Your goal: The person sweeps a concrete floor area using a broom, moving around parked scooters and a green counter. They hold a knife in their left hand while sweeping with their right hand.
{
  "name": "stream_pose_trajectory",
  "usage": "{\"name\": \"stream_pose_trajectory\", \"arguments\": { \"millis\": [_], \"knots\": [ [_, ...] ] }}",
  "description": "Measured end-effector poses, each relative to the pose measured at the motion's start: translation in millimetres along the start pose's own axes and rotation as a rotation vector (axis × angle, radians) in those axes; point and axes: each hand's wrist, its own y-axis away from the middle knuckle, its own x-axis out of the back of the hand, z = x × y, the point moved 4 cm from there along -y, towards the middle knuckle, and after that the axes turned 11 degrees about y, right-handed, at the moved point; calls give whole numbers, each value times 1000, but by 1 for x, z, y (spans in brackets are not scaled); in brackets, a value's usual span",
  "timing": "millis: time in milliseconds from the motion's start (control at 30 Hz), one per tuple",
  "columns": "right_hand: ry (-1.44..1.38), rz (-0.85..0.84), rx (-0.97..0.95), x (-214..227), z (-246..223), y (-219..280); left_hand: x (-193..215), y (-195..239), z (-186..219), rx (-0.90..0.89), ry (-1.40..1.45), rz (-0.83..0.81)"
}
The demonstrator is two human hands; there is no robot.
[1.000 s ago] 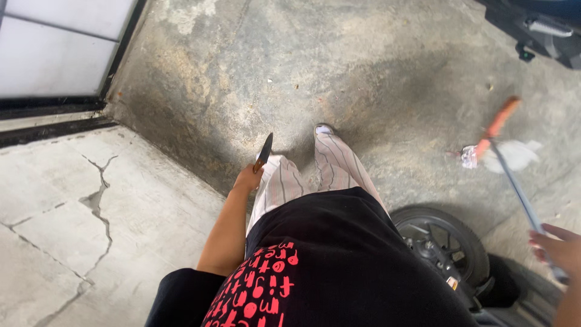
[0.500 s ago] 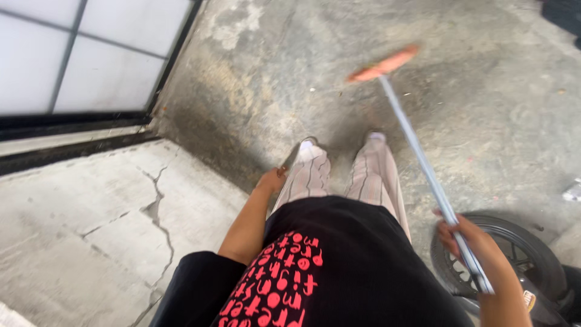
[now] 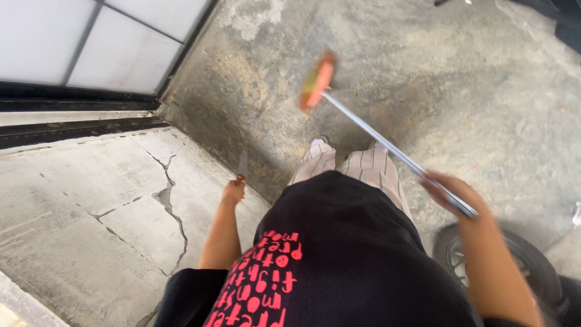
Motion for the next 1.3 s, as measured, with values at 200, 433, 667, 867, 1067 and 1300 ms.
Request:
{"name": "stream_pose_trajectory", "arguments": {
  "millis": [200,433,667,867,1067,1300],
  "knots": [
    [24,77,-169,196,47,76,-59,14,-11,-139,-211,-147],
    [896,425,-57,192,28,43,-90,5,43,-170,-269,-246],
    [-1027,-294,392,201,22,59,-75,-11,151,-172,-435,-38],
    [-1285,-649,498,167,-63,-75,-122,18,250,-37,-225,-62],
    [-1270,-501,444,136,-134,-171,-214,52,364,-478,-357,-180],
    [-930,-256,359,168,-144,-197,-282,57,438,-529,-586,-309]
  ]
}}
